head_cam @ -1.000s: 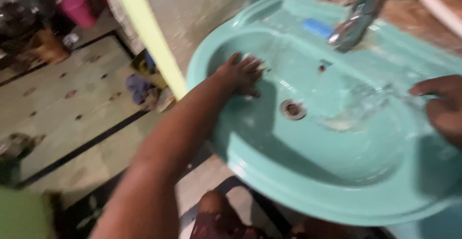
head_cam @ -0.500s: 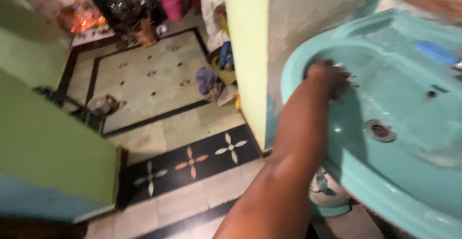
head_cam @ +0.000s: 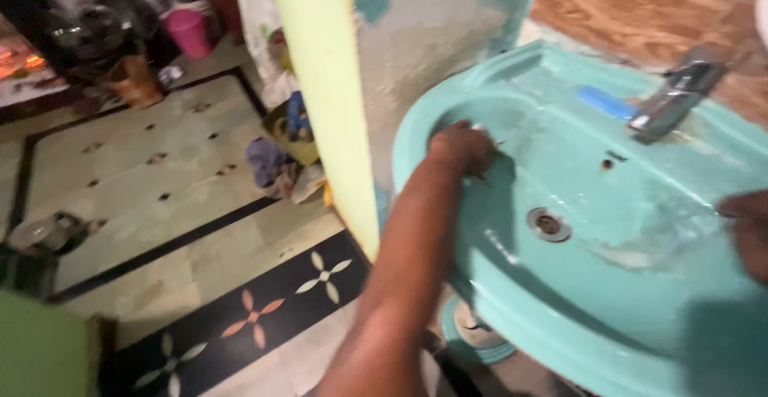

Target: The person scrubs a light blue bathroom sink with a small cloth under running water. They repeatedly wipe the basin, faucet, and surrounding surfaces, rinsing the cloth and wringing it out as needed. The task continues throughout the clip with no final state shown.

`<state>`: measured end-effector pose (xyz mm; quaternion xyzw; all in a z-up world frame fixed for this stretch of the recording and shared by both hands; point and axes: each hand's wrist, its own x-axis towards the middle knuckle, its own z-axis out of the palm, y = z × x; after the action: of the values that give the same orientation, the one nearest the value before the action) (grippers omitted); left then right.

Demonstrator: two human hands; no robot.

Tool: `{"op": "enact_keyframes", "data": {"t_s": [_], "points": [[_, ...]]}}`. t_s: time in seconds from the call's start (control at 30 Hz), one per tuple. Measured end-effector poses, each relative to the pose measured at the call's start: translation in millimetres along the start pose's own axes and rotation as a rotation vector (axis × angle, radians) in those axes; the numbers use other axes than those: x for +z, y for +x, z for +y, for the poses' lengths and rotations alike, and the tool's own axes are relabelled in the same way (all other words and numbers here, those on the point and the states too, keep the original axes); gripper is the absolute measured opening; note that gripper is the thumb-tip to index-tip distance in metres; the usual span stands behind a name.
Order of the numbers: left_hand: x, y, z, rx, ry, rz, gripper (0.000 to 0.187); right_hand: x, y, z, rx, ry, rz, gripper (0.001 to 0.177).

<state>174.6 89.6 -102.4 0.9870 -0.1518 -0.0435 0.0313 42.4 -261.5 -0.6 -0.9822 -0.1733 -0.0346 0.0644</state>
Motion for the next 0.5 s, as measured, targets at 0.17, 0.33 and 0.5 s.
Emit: {"op": "enact_keyframes", "data": {"t_s": [0.17,0.33,0.5], "points": [[-11.2,2.3,-23.3,0.183,-0.366,0.362,0.048,14.9,27.1,-52.3,-0.184,0.031,-0.169,0.036],[0.1,15.6,-42.0,0.241,-0.573,0.529,0.040,55.6,93.5,-98.4,-0.494,0.101,-0.209,0.039],[-8.3,10.8,-41.8,0.187,-0.711,0.665,0.036,120.8,172.1,-124.3,-0.431,0.229,0.015,0.043]]}}
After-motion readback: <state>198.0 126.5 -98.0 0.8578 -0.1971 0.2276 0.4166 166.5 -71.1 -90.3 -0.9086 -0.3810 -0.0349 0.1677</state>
